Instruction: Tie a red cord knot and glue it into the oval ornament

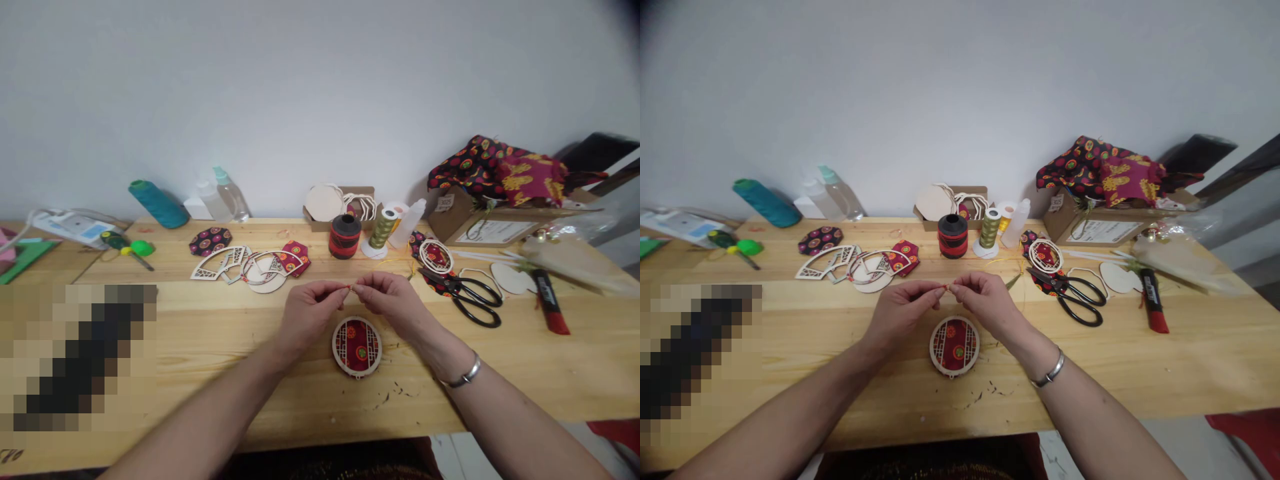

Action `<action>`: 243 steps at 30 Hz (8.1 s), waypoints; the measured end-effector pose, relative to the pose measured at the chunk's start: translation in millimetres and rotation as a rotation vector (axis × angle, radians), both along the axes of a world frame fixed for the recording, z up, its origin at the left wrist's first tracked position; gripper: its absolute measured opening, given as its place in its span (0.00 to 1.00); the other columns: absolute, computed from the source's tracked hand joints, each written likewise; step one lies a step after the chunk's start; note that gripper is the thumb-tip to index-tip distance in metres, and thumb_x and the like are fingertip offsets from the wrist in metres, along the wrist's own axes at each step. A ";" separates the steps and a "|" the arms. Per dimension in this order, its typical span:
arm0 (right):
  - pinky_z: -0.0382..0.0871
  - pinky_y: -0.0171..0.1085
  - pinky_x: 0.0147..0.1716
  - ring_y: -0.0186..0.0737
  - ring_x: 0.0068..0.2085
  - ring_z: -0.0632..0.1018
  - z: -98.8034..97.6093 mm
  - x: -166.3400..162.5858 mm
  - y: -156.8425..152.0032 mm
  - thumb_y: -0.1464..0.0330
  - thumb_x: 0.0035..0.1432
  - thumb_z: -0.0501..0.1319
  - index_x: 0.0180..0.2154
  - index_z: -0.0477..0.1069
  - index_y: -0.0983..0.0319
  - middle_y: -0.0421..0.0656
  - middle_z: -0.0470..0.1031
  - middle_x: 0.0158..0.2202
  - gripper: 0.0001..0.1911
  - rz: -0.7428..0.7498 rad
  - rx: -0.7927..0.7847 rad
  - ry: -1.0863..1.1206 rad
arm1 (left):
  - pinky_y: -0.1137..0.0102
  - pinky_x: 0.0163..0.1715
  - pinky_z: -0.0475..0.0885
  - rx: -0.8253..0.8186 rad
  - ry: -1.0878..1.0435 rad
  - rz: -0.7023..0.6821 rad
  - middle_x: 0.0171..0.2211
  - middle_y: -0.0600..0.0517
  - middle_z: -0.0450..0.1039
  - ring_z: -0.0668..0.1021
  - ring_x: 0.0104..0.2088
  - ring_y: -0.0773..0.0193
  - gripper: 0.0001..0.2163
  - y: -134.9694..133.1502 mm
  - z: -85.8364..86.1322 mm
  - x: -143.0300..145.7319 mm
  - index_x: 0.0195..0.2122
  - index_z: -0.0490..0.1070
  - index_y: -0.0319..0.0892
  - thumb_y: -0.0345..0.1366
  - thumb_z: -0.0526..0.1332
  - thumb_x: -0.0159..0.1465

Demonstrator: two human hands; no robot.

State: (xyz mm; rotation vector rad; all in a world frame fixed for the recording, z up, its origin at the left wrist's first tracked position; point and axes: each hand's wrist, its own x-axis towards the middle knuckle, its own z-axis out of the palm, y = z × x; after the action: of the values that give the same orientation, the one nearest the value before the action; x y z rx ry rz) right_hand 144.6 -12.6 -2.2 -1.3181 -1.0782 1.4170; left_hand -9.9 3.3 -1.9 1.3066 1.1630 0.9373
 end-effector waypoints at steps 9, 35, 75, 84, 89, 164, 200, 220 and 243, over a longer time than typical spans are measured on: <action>0.50 0.31 0.19 0.26 0.20 0.58 -4.5 1.4 2.7 0.60 0.45 0.65 0.27 0.69 0.65 0.34 0.63 0.19 0.14 -0.009 0.050 -0.085 | 0.73 0.30 0.69 0.026 0.031 -0.025 0.22 0.53 0.77 0.75 0.26 0.66 0.07 2.9 -2.4 -3.1 0.27 0.78 0.40 0.37 0.63 0.54; 0.64 0.40 0.37 0.49 0.40 0.73 -5.5 158.5 -53.5 0.76 0.55 0.51 0.43 0.68 0.69 0.55 0.71 0.38 0.14 0.062 0.103 -1.789 | 0.76 0.17 0.62 0.002 0.060 0.097 0.21 0.54 0.76 0.66 0.15 0.73 0.06 2.1 2.9 -2.5 0.25 0.77 0.40 0.37 0.63 0.53; 0.62 0.31 0.16 0.29 0.18 0.66 -8.5 3.1 -59.6 0.38 0.50 0.42 0.29 0.66 0.64 0.38 0.63 0.21 0.37 0.336 -0.098 0.113 | 0.73 0.30 0.72 0.177 0.031 0.028 0.24 0.54 0.77 0.77 0.27 0.66 0.06 -4.9 -0.5 -2.7 0.30 0.77 0.41 0.36 0.63 0.56; 0.56 0.28 0.12 0.26 0.16 0.62 3.6 2.0 -57.9 0.41 0.52 0.47 0.27 0.64 0.64 0.35 0.59 0.19 0.31 0.282 -0.076 0.012 | 0.73 0.30 0.72 0.177 0.045 0.013 0.24 0.54 0.77 0.76 0.27 0.66 0.06 -5.9 1.0 -2.9 0.30 0.77 0.41 0.36 0.63 0.56; 0.51 0.28 0.10 0.25 0.14 0.57 7.8 0.3 -57.7 0.42 0.50 0.51 0.24 0.61 0.62 0.32 0.56 0.16 0.28 0.217 -0.143 -0.029 | 0.73 0.30 0.71 0.173 0.042 0.017 0.24 0.53 0.77 0.76 0.27 0.66 0.07 -5.2 -0.8 -3.1 0.31 0.77 0.41 0.37 0.62 0.56; 0.66 0.40 0.38 0.44 0.41 0.76 39.5 82.2 -11.1 0.66 0.59 0.54 0.41 0.74 0.61 0.49 0.77 0.41 0.13 0.107 0.376 -1.300 | 0.75 0.15 0.46 -0.262 -0.427 -0.054 0.27 0.50 0.73 0.56 0.16 0.78 0.10 1.0 -9.9 -2.4 0.36 0.77 0.36 0.34 0.62 0.54; 0.67 0.35 0.32 0.34 0.30 0.73 -4.9 15.7 3.1 0.70 0.54 0.61 0.28 0.74 0.61 0.41 0.74 0.27 0.04 0.104 0.594 -0.455 | 0.75 0.16 0.48 -0.270 -0.284 -0.192 0.18 0.55 0.69 0.58 0.15 0.77 0.09 -2.1 -13.4 1.4 0.29 0.76 0.38 0.39 0.65 0.54; 0.72 0.36 0.36 0.34 0.34 0.76 -15.8 14.2 4.4 0.68 0.42 0.69 0.36 0.78 0.59 0.42 0.79 0.34 0.14 0.190 0.188 0.021 | 0.77 0.16 0.51 -0.311 -0.375 -0.153 0.10 0.61 0.57 0.57 0.14 0.77 0.07 -3.7 -12.3 2.5 0.25 0.77 0.38 0.37 0.68 0.51; 0.68 0.34 0.30 0.34 0.27 0.74 -8.0 15.5 6.7 0.71 0.45 0.65 0.23 0.76 0.61 0.40 0.76 0.24 0.02 -0.111 0.434 -0.269 | 0.77 0.16 0.52 -0.311 -0.335 -0.212 0.20 0.52 0.72 0.64 0.17 0.76 0.10 -0.4 -12.5 -1.2 0.31 0.77 0.37 0.38 0.62 0.56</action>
State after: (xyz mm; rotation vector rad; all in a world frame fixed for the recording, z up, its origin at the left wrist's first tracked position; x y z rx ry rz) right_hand 160.1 -5.9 -10.3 -1.2435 -1.3759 0.8734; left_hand -11.1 2.9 -14.4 0.9566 0.8515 0.7493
